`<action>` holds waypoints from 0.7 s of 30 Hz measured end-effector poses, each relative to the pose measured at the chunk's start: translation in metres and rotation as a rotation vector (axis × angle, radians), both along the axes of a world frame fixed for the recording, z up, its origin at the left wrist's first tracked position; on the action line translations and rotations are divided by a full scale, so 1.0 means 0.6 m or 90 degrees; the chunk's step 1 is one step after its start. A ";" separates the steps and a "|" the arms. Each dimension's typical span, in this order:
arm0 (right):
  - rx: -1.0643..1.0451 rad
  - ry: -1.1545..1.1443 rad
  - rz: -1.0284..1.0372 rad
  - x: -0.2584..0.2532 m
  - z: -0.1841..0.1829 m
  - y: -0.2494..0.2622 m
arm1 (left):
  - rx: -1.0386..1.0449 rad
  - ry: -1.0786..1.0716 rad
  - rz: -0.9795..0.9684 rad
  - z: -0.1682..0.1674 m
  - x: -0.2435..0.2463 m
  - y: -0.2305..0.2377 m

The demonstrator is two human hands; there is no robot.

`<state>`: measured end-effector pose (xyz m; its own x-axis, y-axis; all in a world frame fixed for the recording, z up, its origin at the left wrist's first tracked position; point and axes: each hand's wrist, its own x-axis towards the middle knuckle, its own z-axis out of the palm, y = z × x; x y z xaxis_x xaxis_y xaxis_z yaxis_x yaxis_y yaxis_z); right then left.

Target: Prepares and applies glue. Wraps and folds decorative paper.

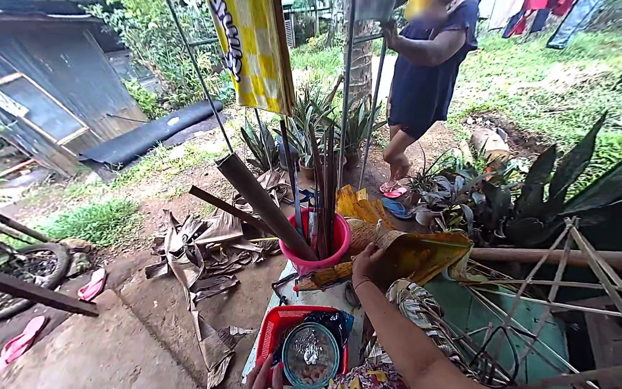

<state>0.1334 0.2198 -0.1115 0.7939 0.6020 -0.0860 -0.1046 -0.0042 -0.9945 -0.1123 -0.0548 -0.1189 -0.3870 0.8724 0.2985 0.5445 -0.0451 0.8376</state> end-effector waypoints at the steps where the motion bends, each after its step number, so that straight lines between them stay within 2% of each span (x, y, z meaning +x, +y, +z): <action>1: 0.018 -0.052 0.024 -0.002 0.029 -0.005 | 0.047 0.008 -0.061 0.036 0.031 0.029; 3: 0.039 -0.170 0.076 -0.011 0.088 -0.021 | 0.127 0.046 -0.175 0.104 0.092 0.087; 5: 0.056 -0.267 0.132 -0.022 0.145 -0.035 | 0.137 0.135 -0.246 0.170 0.140 0.145; 7: 0.082 -0.329 0.196 -0.031 0.195 -0.047 | 0.089 0.248 -0.264 0.227 0.169 0.199; 10: 0.109 -0.400 0.285 -0.036 0.267 -0.066 | -0.028 0.386 -0.255 0.281 0.189 0.259; 13: 0.128 -0.431 0.341 -0.037 0.322 -0.094 | -0.123 0.428 -0.249 0.311 0.204 0.278; 16: 0.163 -0.479 0.348 -0.043 0.348 -0.120 | -0.138 0.405 -0.238 0.316 0.218 0.278; 19: 0.168 -0.502 0.375 -0.047 0.357 -0.138 | -0.141 0.341 -0.256 0.319 0.220 0.273; 21: 0.180 -0.510 0.383 -0.049 0.355 -0.141 | -0.094 0.247 -0.299 0.310 0.212 0.268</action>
<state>0.1038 0.1355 0.1015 0.1178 0.8337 0.5396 0.5292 0.4071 -0.7445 0.0148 0.1062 0.0673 0.1609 0.9658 0.2033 0.7605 -0.2526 0.5982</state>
